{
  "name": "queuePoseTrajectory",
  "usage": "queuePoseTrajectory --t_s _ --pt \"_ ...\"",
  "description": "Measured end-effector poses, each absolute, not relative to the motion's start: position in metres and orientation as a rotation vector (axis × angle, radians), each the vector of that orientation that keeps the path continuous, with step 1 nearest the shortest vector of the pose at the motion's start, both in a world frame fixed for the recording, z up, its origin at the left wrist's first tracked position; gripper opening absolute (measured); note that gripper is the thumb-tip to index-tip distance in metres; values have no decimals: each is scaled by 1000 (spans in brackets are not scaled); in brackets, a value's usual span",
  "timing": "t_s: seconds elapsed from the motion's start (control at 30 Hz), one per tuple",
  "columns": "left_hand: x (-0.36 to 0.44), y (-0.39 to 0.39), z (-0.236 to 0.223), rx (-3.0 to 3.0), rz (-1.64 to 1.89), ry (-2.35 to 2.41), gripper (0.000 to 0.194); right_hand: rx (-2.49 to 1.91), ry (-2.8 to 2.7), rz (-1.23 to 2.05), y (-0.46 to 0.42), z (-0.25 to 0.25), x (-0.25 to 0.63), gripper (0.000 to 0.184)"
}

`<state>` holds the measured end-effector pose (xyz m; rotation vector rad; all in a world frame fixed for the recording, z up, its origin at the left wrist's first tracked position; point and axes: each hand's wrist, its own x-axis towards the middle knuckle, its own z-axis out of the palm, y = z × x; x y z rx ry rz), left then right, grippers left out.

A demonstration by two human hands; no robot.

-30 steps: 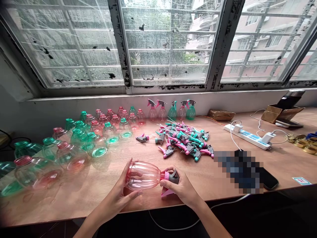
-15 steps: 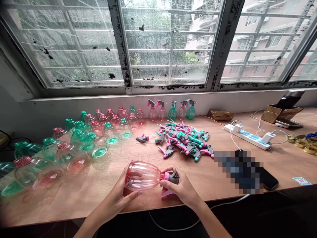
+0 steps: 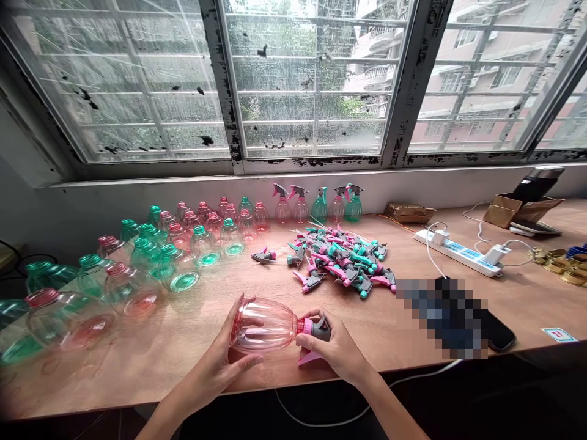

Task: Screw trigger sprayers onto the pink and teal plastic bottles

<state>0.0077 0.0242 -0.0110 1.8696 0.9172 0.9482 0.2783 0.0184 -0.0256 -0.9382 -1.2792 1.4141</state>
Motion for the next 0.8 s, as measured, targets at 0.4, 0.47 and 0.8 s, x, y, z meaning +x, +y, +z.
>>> queuePoseTrajectory --t_s 0.4,0.47,0.8 --pt "8 23 -3 1756 878 911 84 -960 -1300 1399 17 -25 280 42" --pt "8 23 -1 1755 873 916 83 -947 -1304 1407 18 -26 280 41" --pt "8 24 -6 1819 903 924 88 -942 -1298 1406 18 -28 280 41"
